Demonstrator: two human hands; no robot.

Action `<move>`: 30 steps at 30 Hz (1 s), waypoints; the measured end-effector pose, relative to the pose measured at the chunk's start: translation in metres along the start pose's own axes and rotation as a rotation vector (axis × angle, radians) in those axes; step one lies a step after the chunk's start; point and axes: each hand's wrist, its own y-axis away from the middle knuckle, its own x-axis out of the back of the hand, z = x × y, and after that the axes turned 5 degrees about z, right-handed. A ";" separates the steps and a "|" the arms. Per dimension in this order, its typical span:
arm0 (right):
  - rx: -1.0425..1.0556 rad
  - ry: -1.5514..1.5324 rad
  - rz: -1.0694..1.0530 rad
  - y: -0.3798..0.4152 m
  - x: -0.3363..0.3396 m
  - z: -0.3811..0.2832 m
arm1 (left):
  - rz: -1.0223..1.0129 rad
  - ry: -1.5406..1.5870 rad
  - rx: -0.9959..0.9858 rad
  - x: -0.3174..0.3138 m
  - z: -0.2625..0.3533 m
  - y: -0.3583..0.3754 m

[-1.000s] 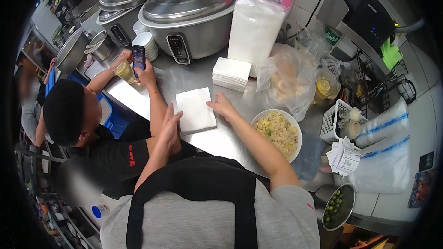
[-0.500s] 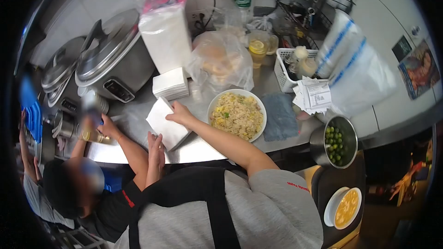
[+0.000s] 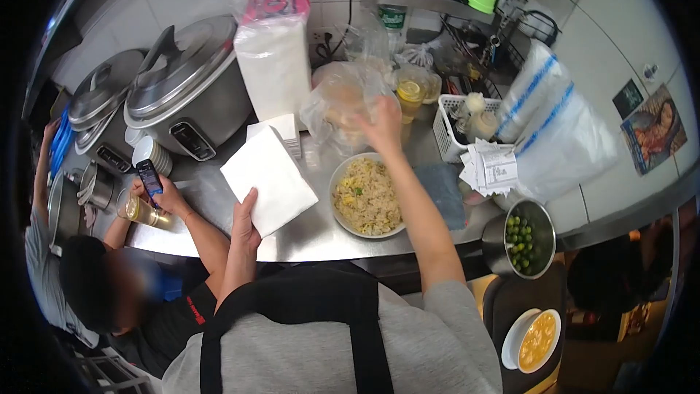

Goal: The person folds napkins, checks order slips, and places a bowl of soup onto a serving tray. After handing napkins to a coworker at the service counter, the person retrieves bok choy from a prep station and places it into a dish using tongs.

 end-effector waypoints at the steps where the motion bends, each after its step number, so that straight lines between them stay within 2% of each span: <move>1: -0.085 0.143 0.017 -0.005 -0.001 0.020 | 0.008 0.013 -0.014 0.001 0.002 0.001; 2: -0.067 0.136 0.009 -0.007 -0.011 0.042 | 0.027 0.030 -0.033 0.002 0.005 0.002; 3: -0.110 0.136 -0.091 -0.006 -0.026 0.063 | 0.049 0.047 -0.053 0.005 0.007 0.003; 4: -0.151 0.137 -0.193 -0.008 -0.033 0.059 | 0.064 0.059 -0.069 0.007 0.010 0.003; 5: -0.220 0.279 -0.301 -0.009 -0.044 0.053 | 0.074 0.084 -0.134 0.008 0.013 0.002; 8: -0.210 0.330 -0.348 -0.017 -0.059 0.044 | 0.115 0.163 -0.228 0.020 0.028 0.001; 10: -0.179 0.293 -0.397 -0.027 -0.042 0.052 | 0.146 0.207 -0.270 0.022 0.047 0.015; 11: -0.161 0.264 -0.423 -0.035 -0.036 0.047 | 0.187 0.191 -0.366 0.013 0.062 0.028; 12: -0.089 0.332 -0.225 -0.030 -0.026 0.026 | 0.227 0.180 -0.462 0.008 0.071 0.035; 13: -0.019 0.398 -0.028 -0.024 -0.009 -0.002 | 0.181 0.205 -0.518 0.029 0.069 0.027; 14: 0.002 0.389 -0.040 -0.027 0.000 -0.031 | 0.199 0.216 -0.533 0.039 0.070 0.025; 16: 0.369 -0.058 0.019 -0.019 -0.002 -0.083 | 0.233 0.313 -0.449 0.054 0.070 0.027; 18: 0.372 -0.252 -0.359 -0.006 -0.034 -0.116 | 0.246 0.313 -0.465 0.056 0.068 0.034; 20: 0.693 -0.195 -0.479 0.013 -0.081 -0.123 | 0.266 0.302 -0.473 0.052 0.067 0.041; 22: 0.875 0.048 -0.384 0.028 -0.119 -0.128 | 0.281 0.310 -0.481 0.052 0.065 0.049; 23: 0.882 0.040 -0.384 0.036 -0.130 -0.126 | 0.296 0.318 -0.462 0.053 0.065 0.053; 25: 0.930 0.435 -0.401 0.050 -0.148 -0.121 | 0.327 0.325 -0.461 0.055 0.063 0.060; 26: 0.930 0.431 -0.397 0.051 -0.160 -0.115 | 0.326 0.321 -0.465 0.056 0.063 0.062; 28: 1.007 0.505 -0.232 0.056 -0.173 -0.107 | 0.333 0.324 -0.430 0.059 0.061 0.066; 30: 0.995 0.539 -0.266 0.052 -0.179 -0.105 | 0.301 0.339 -0.389 0.065 0.056 0.062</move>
